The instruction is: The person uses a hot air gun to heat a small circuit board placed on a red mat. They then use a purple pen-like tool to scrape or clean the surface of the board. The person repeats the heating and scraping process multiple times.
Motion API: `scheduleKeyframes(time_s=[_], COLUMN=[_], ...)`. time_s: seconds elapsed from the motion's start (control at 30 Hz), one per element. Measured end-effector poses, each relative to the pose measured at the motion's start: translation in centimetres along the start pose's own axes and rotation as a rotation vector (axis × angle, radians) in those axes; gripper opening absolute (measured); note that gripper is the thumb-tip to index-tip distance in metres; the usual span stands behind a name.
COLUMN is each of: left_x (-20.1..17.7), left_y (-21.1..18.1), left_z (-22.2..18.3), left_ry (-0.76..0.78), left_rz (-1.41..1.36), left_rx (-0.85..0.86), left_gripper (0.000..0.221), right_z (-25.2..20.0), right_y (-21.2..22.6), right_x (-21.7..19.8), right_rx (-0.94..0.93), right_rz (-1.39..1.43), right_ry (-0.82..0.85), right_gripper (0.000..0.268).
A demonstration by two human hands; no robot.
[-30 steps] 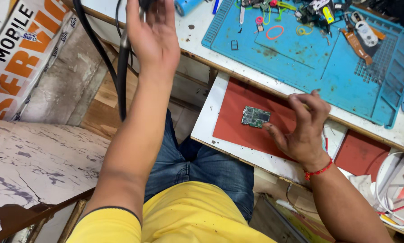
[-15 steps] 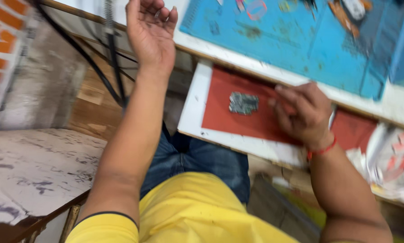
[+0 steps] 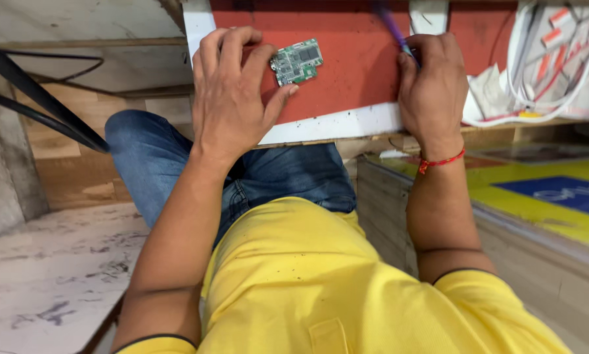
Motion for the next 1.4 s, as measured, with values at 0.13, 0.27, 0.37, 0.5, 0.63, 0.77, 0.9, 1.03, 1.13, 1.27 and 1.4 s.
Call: scheduleKeyframes(time_s=[0.13,0.27,0.37,0.5,0.63,0.77,0.9,1.03,1.13,1.27,1.4], left_x=[-0.2,0.1,0.7,0.4,0.3,0.0,0.4,0.3,0.2,0.3,0.2], left_y=[0.4,1.0,1.2,1.4,0.7,1.0,1.1,1.0,1.2,1.0,1.1], left_z=[0.1,-0.9,-1.2,-0.9,-0.7,-0.7,-0.4,-0.8,-0.6,-0.7,-0.9], left_ry=[-0.029,-0.082,-0.092,-0.068,-0.098,-0.102,-0.09,-0.112,-0.101,-0.098,-0.111], left_rz=[-0.05,-0.082,-0.093,-0.115,-0.061,-0.067,-0.11,-0.083,-0.086,-0.074,-0.062], left_rx=[0.014,0.018,0.019,-0.009,0.014,-0.006,-0.028,0.007,-0.015,-0.001,0.002], left_gripper=[0.053,0.052,0.052,0.051,0.048,0.049,0.047,0.047,0.046,0.046,0.046], right_z=[-0.4,-1.0,-1.2,-0.8,-1.3,-0.9,-0.8,-1.7,-1.4,-1.5,-1.0], right_y=[2.4,5.2,6.0,7.3,7.4,7.9,8.0,8.2,8.3,8.7,9.2], right_x=[-0.7,-0.4,0.4,1.6,1.1,0.8,0.8,0.9,0.9,0.4,0.7], right_rx=[-0.094,-0.062,0.034,-0.207,-0.232,-0.274,-0.278,-0.223,-0.237,-0.214,-0.211], right_rz=[0.171,0.316,0.378,0.288,0.172,0.058,0.097,0.037,0.069,0.063,0.052], right_ry=[0.086,0.176,0.265,0.194,0.243,0.278,0.232,0.203,0.258,0.229,0.258], right_gripper=[0.009,0.019,0.023,0.04,0.054,0.059,0.058,0.057,0.051,0.053,0.047])
Point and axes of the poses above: each hand's wrist, its own z-axis towards the middle knuckle, its own x-axis out of the palm, y = z × x, the point moved 2 cm from there along z, towards the middle knuckle, and after that the axes turned 4 degrees about -y, right-handed, at the moved point
